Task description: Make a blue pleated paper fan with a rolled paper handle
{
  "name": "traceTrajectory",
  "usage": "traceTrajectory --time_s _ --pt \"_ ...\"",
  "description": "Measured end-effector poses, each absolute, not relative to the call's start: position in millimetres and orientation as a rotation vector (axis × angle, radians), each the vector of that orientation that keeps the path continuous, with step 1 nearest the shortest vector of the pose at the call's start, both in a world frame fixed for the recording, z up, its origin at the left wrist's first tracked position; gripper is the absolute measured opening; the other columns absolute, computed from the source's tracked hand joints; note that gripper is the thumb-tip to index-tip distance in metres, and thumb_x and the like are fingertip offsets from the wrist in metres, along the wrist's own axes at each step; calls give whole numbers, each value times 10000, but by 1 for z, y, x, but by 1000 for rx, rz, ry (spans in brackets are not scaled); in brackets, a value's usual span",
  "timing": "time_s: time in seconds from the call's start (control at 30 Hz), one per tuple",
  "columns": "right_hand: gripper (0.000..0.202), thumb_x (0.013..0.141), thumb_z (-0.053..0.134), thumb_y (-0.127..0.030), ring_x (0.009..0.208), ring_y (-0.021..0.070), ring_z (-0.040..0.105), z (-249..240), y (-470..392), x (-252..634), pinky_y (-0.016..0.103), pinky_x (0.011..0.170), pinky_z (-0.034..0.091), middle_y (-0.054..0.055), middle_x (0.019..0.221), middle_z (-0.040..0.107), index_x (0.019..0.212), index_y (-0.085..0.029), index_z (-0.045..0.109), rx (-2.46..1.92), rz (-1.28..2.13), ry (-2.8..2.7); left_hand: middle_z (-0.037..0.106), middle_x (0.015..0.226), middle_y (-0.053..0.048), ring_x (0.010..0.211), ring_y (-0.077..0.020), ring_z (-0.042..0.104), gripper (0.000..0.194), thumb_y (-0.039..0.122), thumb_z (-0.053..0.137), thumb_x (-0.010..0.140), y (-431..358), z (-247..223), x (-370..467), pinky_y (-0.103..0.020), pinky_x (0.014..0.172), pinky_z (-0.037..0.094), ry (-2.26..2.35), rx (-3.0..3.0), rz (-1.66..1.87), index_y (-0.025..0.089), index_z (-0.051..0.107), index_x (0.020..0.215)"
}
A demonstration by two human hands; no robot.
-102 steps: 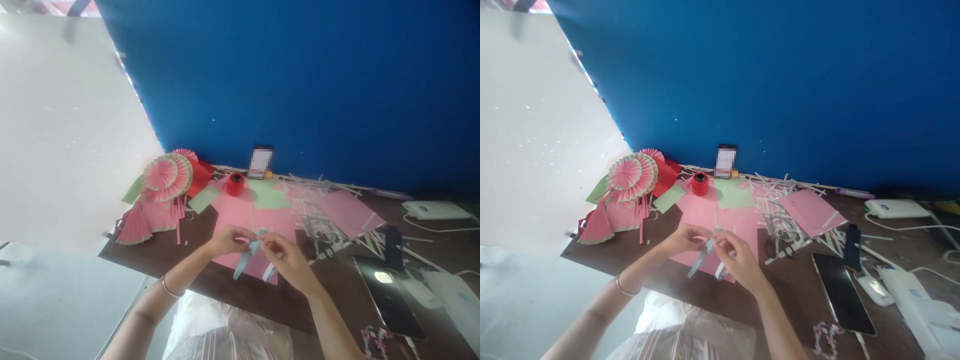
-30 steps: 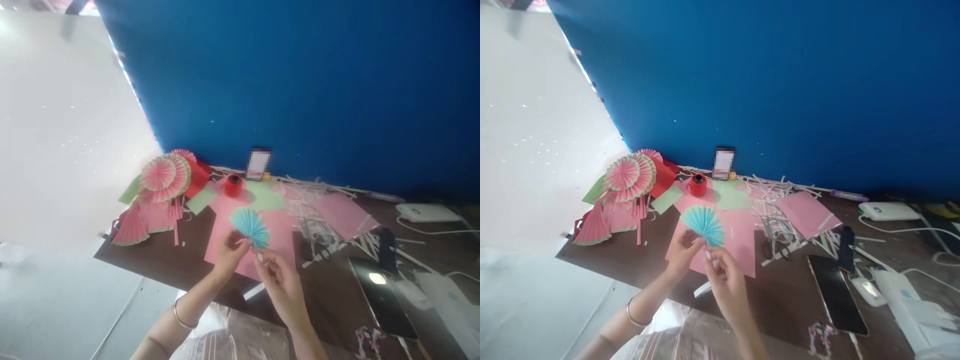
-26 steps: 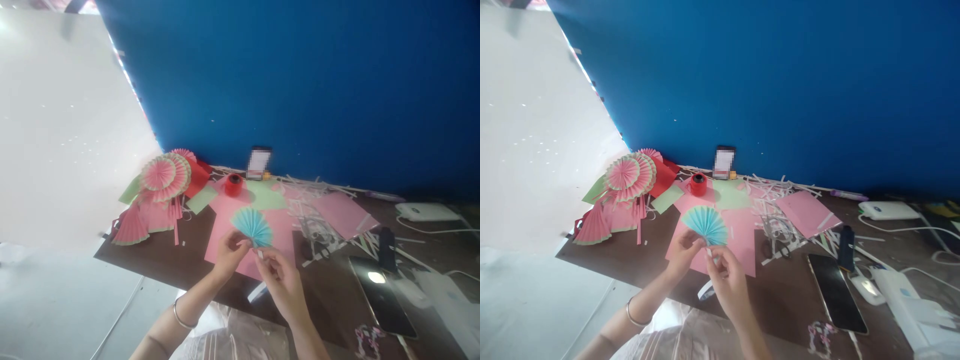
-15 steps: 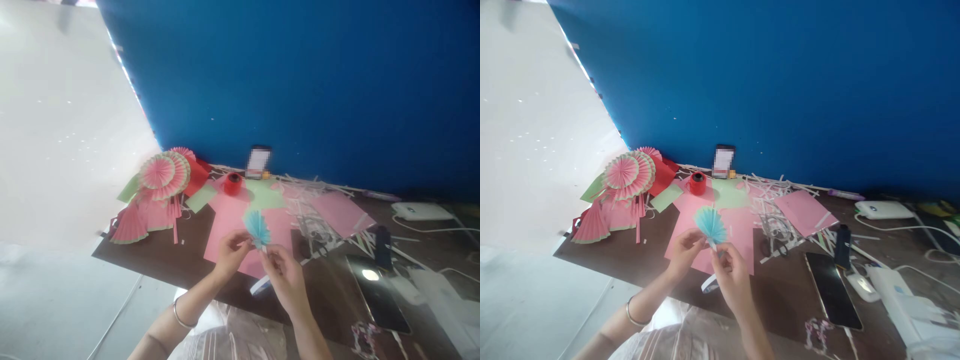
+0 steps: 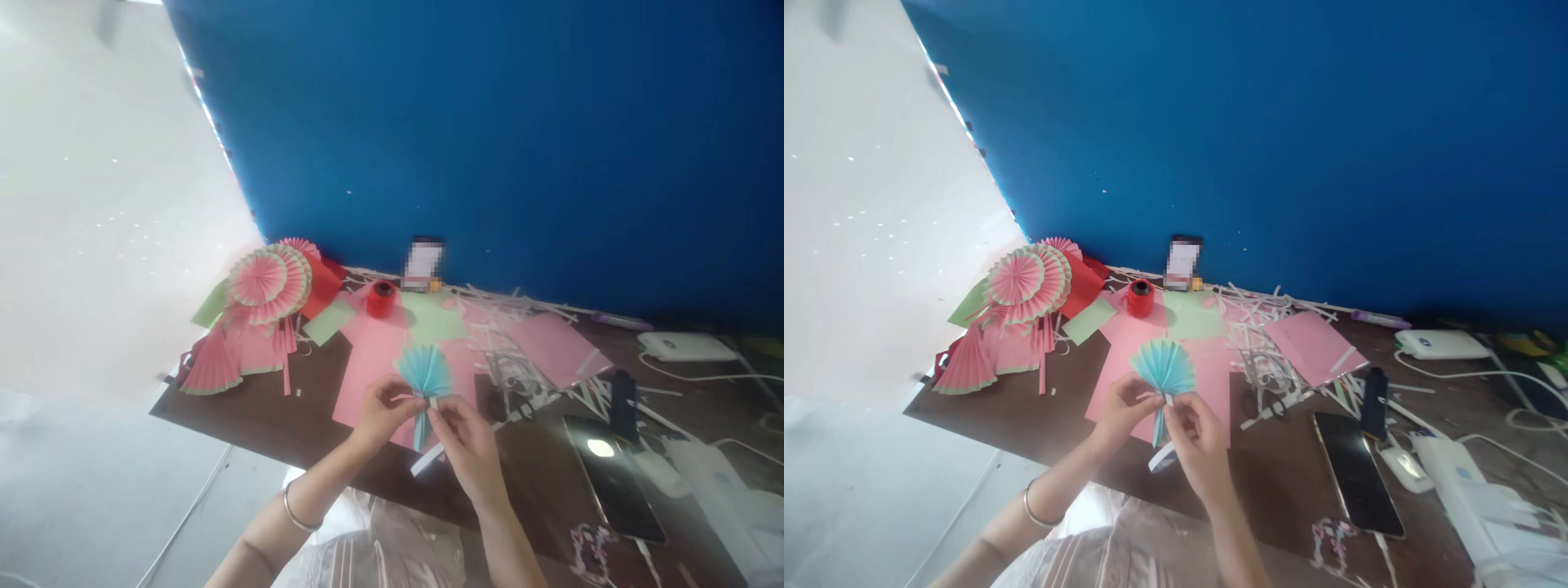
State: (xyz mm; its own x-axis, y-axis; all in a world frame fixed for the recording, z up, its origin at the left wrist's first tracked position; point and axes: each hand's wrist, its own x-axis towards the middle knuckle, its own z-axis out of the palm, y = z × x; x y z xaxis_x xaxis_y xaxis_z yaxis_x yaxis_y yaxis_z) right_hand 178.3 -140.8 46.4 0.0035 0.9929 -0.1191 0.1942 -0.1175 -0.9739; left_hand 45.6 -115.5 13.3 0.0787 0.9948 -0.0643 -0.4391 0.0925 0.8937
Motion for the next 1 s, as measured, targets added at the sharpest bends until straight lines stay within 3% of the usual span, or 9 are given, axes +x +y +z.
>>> traceTrajectory --time_s 0.67,0.87,1.0 --pt "283 686 673 -443 362 65 374 51 -134 171 188 336 326 -78 495 400 697 -211 510 -1445 1226 -1177 654 759 -49 727 -154 614 156 289 695 709 -115 19 41 -328 728 528 848 801 1239 133 683 714" --pt "274 719 636 -460 588 129 561 70 -139 185 203 484 431 7 670 584 755 -200 560 -1497 1176 -1196 645 749 -51 739 -157 614 154 287 654 742 -115 17 42 -328 747 530 1000 886 1284 134 672 735" --pt "316 734 599 -500 643 152 580 80 -145 184 221 540 443 21 644 598 704 -186 576 -1443 1322 -1296 629 749 -49 754 -155 604 148 292 637 750 -116 16 44 -302 728 526 1103 971 1332 148 659 725"
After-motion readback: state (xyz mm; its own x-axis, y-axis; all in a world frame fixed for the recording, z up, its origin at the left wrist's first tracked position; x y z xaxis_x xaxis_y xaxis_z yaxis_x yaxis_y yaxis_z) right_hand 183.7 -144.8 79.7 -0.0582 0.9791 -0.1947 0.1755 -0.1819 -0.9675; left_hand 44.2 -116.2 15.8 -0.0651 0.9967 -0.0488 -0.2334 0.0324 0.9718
